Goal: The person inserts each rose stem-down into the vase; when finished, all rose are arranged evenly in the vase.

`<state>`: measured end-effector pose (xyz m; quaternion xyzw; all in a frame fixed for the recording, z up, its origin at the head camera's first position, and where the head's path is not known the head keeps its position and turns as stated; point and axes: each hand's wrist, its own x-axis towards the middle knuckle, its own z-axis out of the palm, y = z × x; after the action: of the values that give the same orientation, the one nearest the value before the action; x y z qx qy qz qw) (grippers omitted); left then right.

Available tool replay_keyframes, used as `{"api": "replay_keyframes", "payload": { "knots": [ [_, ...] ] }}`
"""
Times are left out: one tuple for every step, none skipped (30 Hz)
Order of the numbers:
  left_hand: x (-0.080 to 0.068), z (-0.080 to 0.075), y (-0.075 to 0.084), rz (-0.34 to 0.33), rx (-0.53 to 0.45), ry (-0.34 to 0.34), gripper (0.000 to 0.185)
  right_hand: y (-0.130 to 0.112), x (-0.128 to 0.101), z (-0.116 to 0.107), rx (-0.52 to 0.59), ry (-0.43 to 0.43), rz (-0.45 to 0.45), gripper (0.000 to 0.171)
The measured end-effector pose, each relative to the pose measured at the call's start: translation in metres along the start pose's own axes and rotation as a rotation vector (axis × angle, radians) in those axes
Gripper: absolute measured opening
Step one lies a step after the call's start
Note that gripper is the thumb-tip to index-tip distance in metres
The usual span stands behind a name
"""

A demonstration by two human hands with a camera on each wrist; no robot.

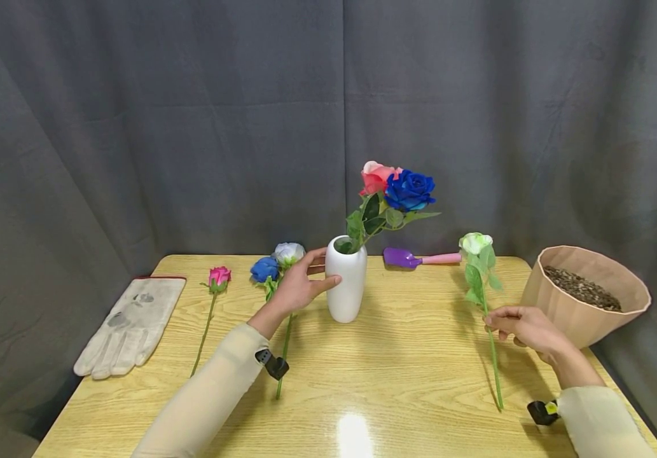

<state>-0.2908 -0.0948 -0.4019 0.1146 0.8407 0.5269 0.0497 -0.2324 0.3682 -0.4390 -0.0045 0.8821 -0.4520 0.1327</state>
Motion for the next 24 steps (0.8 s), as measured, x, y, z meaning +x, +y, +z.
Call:
{"api": "replay_keyframes", "payload": {
  "knots": [
    [0.000, 0.000, 0.000, -0.004, 0.003, 0.001, 0.074, -0.002, 0.000, 0.001, -0.004, 0.005, -0.003, 0.043],
    [0.000, 0.000, 0.000, -0.005, 0.005, 0.002, 0.074, -0.005, 0.000, 0.001, -0.005, 0.006, -0.009, 0.043],
    [0.000, 0.001, 0.000, -0.006, 0.006, 0.002, 0.074, -0.007, -0.001, 0.002, 0.000, 0.010, -0.003, 0.042],
    [0.000, 0.001, 0.000, -0.006, 0.006, 0.003, 0.074, -0.009, -0.001, 0.002, -0.001, 0.011, -0.012, 0.042],
    [-0.001, 0.001, 0.000, -0.005, 0.005, 0.003, 0.074, -0.011, 0.000, 0.003, 0.000, 0.018, -0.010, 0.041],
    [-0.001, 0.001, 0.000, -0.005, 0.004, 0.004, 0.074, -0.013, 0.000, 0.003, -0.003, 0.020, -0.019, 0.041],
    [-0.001, 0.001, 0.000, -0.004, 0.003, 0.004, 0.073, -0.014, 0.000, 0.003, -0.002, 0.028, -0.018, 0.040],
    [-0.001, 0.001, 0.001, -0.004, 0.002, 0.005, 0.073, -0.016, 0.000, 0.003, -0.005, 0.034, -0.022, 0.039],
    [-0.001, 0.001, 0.001, -0.004, 0.001, 0.006, 0.073, -0.017, 0.000, 0.004, -0.005, 0.041, -0.022, 0.040],
    [-0.001, 0.001, 0.001, -0.004, 0.002, 0.006, 0.073, -0.019, 0.000, 0.004, -0.006, 0.049, -0.026, 0.040],
    [-0.001, 0.001, 0.001, -0.004, 0.004, 0.006, 0.073, -0.020, 0.000, 0.004, -0.005, 0.057, -0.025, 0.040],
    [-0.001, 0.001, 0.001, -0.004, 0.005, 0.005, 0.073, -0.022, 0.000, 0.005, -0.003, 0.062, -0.029, 0.040],
    [-0.001, 0.001, 0.001, -0.003, 0.006, 0.005, 0.073, -0.024, 0.000, 0.006, 0.001, 0.069, -0.029, 0.039],
    [-0.001, 0.001, 0.000, -0.001, 0.008, 0.005, 0.074, -0.026, 0.000, 0.006, 0.006, 0.074, -0.032, 0.039],
    [-0.001, 0.001, 0.000, 0.000, 0.008, 0.005, 0.074, -0.029, -0.001, 0.007, 0.015, 0.077, -0.034, 0.039],
    [-0.001, 0.001, 0.000, 0.002, 0.008, 0.005, 0.074, -0.031, -0.001, 0.008, 0.023, 0.082, -0.042, 0.037],
    [-0.001, 0.000, 0.000, 0.004, 0.008, 0.005, 0.074, -0.033, -0.001, 0.008, 0.035, 0.083, -0.049, 0.036],
    [-0.001, 0.000, 0.000, 0.005, 0.007, 0.006, 0.075, -0.035, 0.000, 0.009, 0.051, 0.087, -0.052, 0.035],
    [-0.001, 0.000, 0.000, 0.005, 0.006, 0.006, 0.075, -0.037, 0.000, 0.010, 0.067, 0.090, -0.057, 0.033],
    [-0.001, 0.000, 0.000, 0.005, 0.006, 0.005, 0.075, -0.039, 0.000, 0.010, 0.083, 0.094, -0.063, 0.033],
    [-0.001, 0.000, 0.000, 0.005, 0.005, 0.005, 0.076, -0.041, 0.000, 0.011, 0.102, 0.096, -0.071, 0.032],
    [-0.001, 0.000, 0.000, 0.004, 0.004, 0.004, 0.076, -0.043, 0.000, 0.012, 0.122, 0.101, -0.078, 0.031],
    [-0.001, 0.000, 0.000, 0.006, 0.005, 0.004, 0.076, -0.045, 0.000, 0.012, 0.144, 0.104, -0.079, 0.030],
    [-0.001, 0.000, 0.001, 0.005, 0.005, 0.004, 0.076, -0.047, 0.000, 0.013, 0.161, 0.109, -0.083, 0.030]
  ]
}}
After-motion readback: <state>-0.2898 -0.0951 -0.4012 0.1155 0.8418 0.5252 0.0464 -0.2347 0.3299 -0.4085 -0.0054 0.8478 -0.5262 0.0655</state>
